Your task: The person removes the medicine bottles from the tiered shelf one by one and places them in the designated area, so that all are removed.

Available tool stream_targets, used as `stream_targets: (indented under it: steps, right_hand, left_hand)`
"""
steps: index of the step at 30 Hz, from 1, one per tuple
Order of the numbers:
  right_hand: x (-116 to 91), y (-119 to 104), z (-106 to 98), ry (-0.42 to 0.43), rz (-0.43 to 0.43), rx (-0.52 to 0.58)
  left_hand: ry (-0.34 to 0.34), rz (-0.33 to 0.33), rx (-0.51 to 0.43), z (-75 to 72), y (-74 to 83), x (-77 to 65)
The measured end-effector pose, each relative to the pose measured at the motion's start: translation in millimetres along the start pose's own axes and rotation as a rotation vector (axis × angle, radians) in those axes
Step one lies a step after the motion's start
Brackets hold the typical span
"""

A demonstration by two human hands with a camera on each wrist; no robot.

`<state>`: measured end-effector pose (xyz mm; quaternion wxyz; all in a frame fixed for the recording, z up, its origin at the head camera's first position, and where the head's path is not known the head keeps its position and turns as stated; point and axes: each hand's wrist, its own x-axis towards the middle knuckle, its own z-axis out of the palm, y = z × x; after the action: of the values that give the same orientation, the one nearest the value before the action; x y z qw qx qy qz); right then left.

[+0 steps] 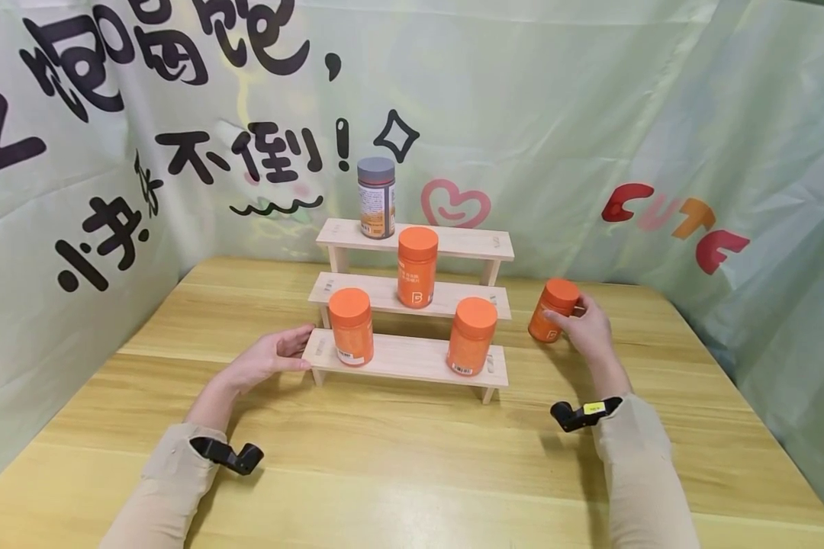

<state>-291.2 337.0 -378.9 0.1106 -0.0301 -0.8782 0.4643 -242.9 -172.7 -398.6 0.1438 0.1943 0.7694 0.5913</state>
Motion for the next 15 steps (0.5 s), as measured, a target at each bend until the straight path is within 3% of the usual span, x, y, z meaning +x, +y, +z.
stream_targets:
  steps: [4, 15]
  right_hand:
    - [-2, 3, -3, -0.016, -0.034, 0.032]
    - [-13, 3, -21, -0.021, -0.100, 0.249]
  left_hand:
    - [0.003, -0.001, 0.002, -0.3, -0.1, 0.3]
    - [0.003, -0.003, 0.004, 0.3, 2.5, -0.8]
